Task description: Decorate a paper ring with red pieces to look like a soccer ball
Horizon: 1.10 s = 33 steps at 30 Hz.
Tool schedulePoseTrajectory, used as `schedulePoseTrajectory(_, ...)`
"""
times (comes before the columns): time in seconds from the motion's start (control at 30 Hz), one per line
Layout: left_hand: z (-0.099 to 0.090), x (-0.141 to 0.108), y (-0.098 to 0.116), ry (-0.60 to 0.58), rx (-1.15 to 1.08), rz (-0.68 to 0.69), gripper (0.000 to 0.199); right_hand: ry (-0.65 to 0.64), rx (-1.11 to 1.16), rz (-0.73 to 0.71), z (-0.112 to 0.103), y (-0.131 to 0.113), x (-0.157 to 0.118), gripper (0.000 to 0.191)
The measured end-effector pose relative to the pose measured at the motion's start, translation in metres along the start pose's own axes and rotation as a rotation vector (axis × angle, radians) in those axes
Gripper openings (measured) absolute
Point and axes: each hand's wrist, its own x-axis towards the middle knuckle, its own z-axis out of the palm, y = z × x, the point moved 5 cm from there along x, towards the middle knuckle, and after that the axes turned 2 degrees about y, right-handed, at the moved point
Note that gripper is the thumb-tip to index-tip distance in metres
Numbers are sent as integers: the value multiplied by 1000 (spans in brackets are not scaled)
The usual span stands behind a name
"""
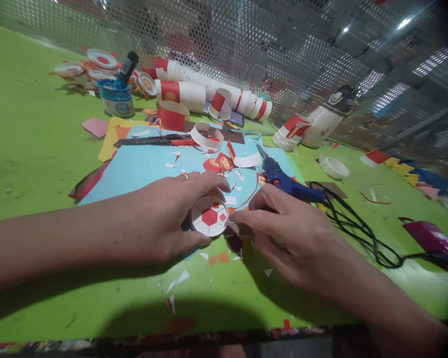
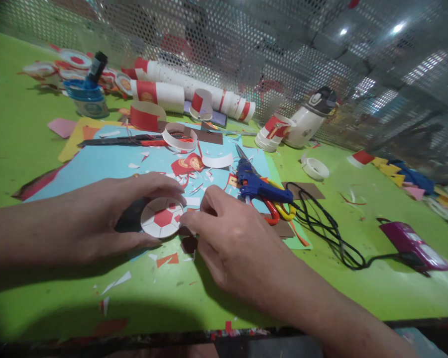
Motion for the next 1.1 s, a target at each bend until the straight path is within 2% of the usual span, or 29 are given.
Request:
schedulePoseTrajectory(0.27, 1, 0, -2, 12, 11, 1, 58, -30, -37, -5, 9, 0, 0, 30)
schedulePoseTrajectory(0.73, 0, 0, 1, 14, 17, 10, 57, -20, -70, -29, 11, 2, 0, 26)
schedulePoseTrajectory(1.1, 0, 2, -2, 3, 1, 6, 57, -49, -228, -63, 13, 0, 0, 30)
